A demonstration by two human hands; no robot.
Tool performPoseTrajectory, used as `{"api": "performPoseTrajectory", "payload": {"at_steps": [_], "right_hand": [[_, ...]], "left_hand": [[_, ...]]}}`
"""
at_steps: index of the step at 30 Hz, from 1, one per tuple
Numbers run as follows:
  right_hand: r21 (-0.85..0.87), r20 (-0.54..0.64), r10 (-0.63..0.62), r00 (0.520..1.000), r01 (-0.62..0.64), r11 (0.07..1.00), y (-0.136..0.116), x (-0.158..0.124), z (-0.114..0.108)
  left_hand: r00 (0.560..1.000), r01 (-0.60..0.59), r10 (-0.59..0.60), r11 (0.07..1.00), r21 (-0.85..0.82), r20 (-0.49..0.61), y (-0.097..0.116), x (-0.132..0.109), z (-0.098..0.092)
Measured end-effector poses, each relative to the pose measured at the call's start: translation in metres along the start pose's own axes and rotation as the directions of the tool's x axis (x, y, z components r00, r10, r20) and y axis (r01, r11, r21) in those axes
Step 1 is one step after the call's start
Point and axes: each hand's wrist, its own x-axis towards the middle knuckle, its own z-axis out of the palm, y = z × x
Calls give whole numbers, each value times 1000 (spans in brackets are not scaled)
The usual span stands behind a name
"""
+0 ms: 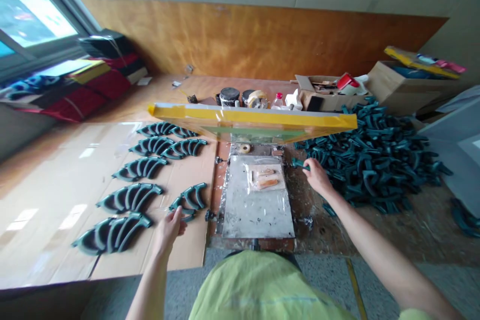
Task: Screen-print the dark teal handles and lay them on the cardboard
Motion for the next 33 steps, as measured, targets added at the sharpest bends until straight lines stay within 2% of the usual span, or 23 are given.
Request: {"api": "performPoseTrajectory", "payload": {"at_steps": [2,4,6,8,11,13,15,18,20,22,24,26,29,31,33], "right_hand": [[113,-36,-193,981,196,974,-38,-2,16],[175,-26,-332,943,331,927,-71,-3,33],[189,21,-446,895,435,880,-92,-3,44],[166,90,-527,845,509,845,-102,-2,49],[93,179,-548,817,540,837,-111,-2,44],[1,200,-507,838,517,856,-120,-5,38],[-116,181,-482,857,505,855,-127,-9,32],[-284,59,-511,858,505,815,-123,-7,20],[-371,-48,-499,865,448,813,-106,1,8],[-416,-128,-451,883,365,833,-88,15,-5],[-358,-189,-377,907,294,886,-78,34,-16],[-214,-225,-304,926,258,942,-84,55,-21],[-58,-141,-303,943,298,953,-114,83,-13],[-70,-2,-314,949,313,947,-135,94,-4],[-109,142,-270,952,286,952,-149,95,5]], "left_hand": [[986,-164,165,985,-50,29,39,-5,10],[947,-308,316,944,-117,58,83,-13,23],[895,-424,444,878,-222,47,127,-24,35],[824,-531,567,773,-346,0,167,-37,45],[724,-624,685,606,-494,-75,212,-53,55],[699,-624,711,558,-548,-72,229,-59,58],[694,-603,719,559,-569,-29,235,-64,58],[712,-569,702,598,-564,26,221,-72,48],[754,-531,654,659,-533,57,196,-79,36],[813,-448,560,777,-441,161,163,-84,27],[861,-323,421,886,-333,287,126,-84,24],[879,-223,316,934,-279,357,90,-77,31],[904,-187,271,946,-266,331,50,-61,50],[918,-197,263,952,-236,297,36,-51,61],[920,-202,264,953,-225,291,29,-44,66]]}}
